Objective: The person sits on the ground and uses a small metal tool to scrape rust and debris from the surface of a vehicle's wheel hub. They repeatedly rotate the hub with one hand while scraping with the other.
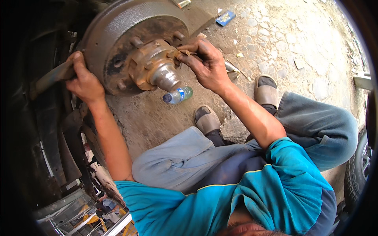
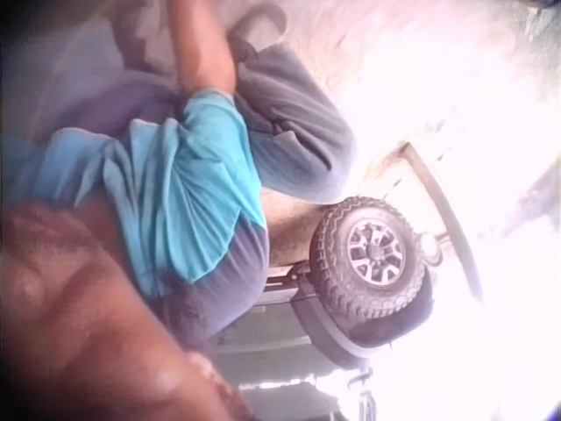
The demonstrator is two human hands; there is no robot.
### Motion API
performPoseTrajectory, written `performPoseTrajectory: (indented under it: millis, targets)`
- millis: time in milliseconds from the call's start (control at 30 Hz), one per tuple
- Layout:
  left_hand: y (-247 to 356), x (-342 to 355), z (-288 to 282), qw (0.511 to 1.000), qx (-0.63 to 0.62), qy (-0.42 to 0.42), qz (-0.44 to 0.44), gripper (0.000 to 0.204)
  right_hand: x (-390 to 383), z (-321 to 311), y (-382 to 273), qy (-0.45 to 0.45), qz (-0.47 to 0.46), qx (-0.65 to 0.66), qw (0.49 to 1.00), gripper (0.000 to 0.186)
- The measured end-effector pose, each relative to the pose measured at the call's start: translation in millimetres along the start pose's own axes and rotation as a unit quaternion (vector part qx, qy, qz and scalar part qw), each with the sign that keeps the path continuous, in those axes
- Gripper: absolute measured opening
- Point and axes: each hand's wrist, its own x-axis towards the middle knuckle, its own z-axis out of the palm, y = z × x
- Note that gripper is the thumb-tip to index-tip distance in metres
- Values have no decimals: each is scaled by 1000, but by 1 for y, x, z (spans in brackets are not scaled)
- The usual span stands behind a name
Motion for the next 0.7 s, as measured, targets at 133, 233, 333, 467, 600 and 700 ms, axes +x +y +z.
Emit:
performPoseTrajectory:
  millis: [133,233,333,467,600,700]
  targets:
    - [-2,-2,0,999,20,4,41,29,-8,-2,0,5,1,-19,1000,13]
    - [-3,-1,2,999,11,1,33,26,0,-1,-7,15,-38,-50,998,14]
    - [0,-3,0,1000,-10,-9,0,27,-3,-1,-8,5,2,-36,999,12]
    - [-5,0,4,998,6,-3,68,28,-8,1,-8,33,5,-9,999,14]
    - [4,1,0,1000,-3,-13,-1,24,6,-2,-10,11,-63,-69,996,17]
    - [4,-5,4,998,45,7,31,24,-2,-3,0,17,-30,-39,999,16]
